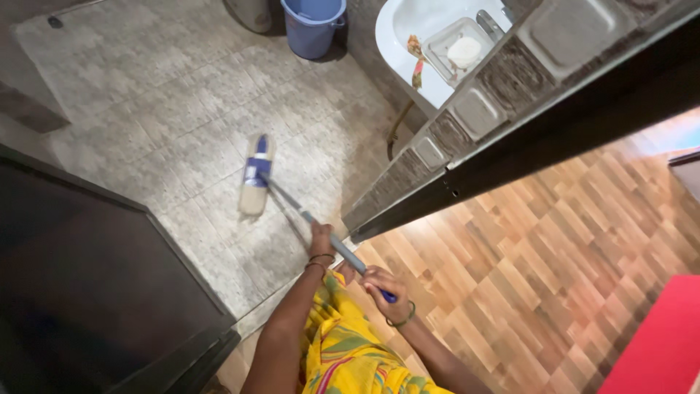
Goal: The person mops the floor of a bathroom and the adjacent area using a mop, moving the mop head back and forth across the tiles and the wooden-style flooring.
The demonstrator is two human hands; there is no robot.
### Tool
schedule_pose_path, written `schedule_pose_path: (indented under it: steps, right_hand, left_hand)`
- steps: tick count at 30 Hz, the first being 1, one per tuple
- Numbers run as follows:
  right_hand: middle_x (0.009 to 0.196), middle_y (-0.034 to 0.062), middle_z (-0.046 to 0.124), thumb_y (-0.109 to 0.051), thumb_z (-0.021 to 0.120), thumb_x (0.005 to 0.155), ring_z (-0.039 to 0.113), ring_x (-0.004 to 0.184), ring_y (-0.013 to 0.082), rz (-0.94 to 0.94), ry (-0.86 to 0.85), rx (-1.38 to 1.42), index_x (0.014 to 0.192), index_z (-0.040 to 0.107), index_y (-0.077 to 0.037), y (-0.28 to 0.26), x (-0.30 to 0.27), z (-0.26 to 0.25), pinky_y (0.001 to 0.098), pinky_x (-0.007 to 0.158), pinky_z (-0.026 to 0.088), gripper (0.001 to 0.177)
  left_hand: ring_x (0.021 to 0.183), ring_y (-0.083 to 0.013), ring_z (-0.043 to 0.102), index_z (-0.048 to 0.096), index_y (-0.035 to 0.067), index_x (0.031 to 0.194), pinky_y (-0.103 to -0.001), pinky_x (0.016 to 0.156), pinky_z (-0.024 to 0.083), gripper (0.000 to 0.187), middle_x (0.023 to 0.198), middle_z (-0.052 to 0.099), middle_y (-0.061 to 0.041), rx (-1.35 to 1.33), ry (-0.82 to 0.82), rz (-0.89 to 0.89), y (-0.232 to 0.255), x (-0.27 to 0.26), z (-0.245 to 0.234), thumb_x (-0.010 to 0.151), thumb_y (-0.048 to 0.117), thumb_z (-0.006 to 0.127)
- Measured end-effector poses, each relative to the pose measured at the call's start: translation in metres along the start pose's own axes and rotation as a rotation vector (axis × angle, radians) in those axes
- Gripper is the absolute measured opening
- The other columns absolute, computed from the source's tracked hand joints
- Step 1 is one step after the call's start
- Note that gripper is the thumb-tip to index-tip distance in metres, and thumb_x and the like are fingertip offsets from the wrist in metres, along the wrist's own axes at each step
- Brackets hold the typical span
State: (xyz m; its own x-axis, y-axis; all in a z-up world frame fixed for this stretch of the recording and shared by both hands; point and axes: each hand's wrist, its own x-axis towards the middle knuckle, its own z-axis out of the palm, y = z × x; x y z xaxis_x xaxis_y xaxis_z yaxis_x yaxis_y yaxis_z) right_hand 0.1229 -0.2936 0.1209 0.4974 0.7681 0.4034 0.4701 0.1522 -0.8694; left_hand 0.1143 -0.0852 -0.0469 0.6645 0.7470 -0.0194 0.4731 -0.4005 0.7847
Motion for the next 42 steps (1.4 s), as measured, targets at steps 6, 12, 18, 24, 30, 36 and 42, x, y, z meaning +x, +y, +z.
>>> schedule_pose_path:
  steps: [6,12,18,24,30,36,42]
  right_hand:
    - [0.085,0.0118,0.07,-0.003,0.067,0.091,0.07,0.083,0.0274,-0.005,0.141,-0.127,0.088,0.07,-0.001,-0.059,-0.041,0.017,0.0456,0.096,0.052,0.004]
    - [0.075,0.0086,0.067,-0.011,0.072,0.094,0.066,0.07,0.0249,-0.182,-0.018,-0.07,0.087,0.073,-0.001,-0.098,-0.03,0.005,0.046,0.086,0.058,0.012]
    - [0.069,0.0085,0.063,-0.013,0.077,0.094,0.063,0.06,0.0241,-0.393,-0.095,0.101,0.086,0.074,0.003,-0.101,0.011,0.015,0.0414,0.066,0.057,0.019]
    - [0.068,0.0093,0.061,-0.012,0.069,0.098,0.064,0.062,0.0265,-0.211,-0.001,0.045,0.082,0.069,0.002,-0.109,0.077,0.007,0.0399,0.066,0.055,0.021]
    - [0.071,0.0117,0.068,-0.013,0.067,0.099,0.068,0.063,0.0255,-0.24,0.026,0.083,0.08,0.068,0.002,-0.097,0.099,-0.009,0.0387,0.063,0.056,0.025]
    - [0.066,0.0084,0.064,-0.022,0.066,0.103,0.065,0.056,0.0227,-0.332,0.233,0.075,0.08,0.066,0.003,-0.099,0.09,-0.03,0.0387,0.06,0.058,0.034]
    - [0.074,0.0094,0.065,-0.021,0.066,0.101,0.065,0.069,0.0239,-0.321,0.254,-0.07,0.082,0.066,-0.001,-0.086,0.059,-0.005,0.044,0.079,0.058,0.028]
  left_hand:
    - [0.13,-0.0477,0.052,0.065,0.012,0.109,-0.045,0.108,0.046,0.034,0.148,0.044,-0.032,-0.019,-0.271,0.283,0.025,-0.025,0.021,0.077,0.003,0.074]
    - [0.13,-0.0449,0.052,0.066,0.01,0.098,-0.048,0.103,0.048,0.034,0.129,0.056,-0.025,0.061,-0.562,0.55,0.035,-0.061,0.017,0.068,0.007,0.08]
    - [0.113,-0.0417,0.06,0.065,0.013,0.101,-0.05,0.087,0.054,0.03,0.128,0.057,-0.024,-0.057,-0.445,0.404,0.007,-0.067,-0.006,0.075,0.016,0.081]
    - [0.115,-0.0412,0.066,0.065,0.019,0.095,-0.044,0.093,0.059,0.02,0.13,0.064,-0.016,-0.103,-0.246,0.491,0.014,-0.008,0.003,0.08,0.009,0.073]
    - [0.106,-0.0431,0.065,0.069,0.017,0.09,-0.048,0.085,0.055,0.022,0.13,0.062,-0.021,-0.071,-0.336,0.344,0.023,0.008,0.016,0.07,0.01,0.077]
    - [0.105,-0.0398,0.069,0.072,0.017,0.09,-0.049,0.081,0.058,0.017,0.123,0.068,-0.014,0.082,-0.384,0.35,0.051,0.019,0.028,0.079,0.006,0.066]
    - [0.12,-0.0356,0.063,0.074,0.015,0.095,-0.046,0.086,0.058,0.019,0.126,0.066,-0.014,0.38,-0.41,0.556,0.037,0.064,0.014,0.084,0.01,0.061]
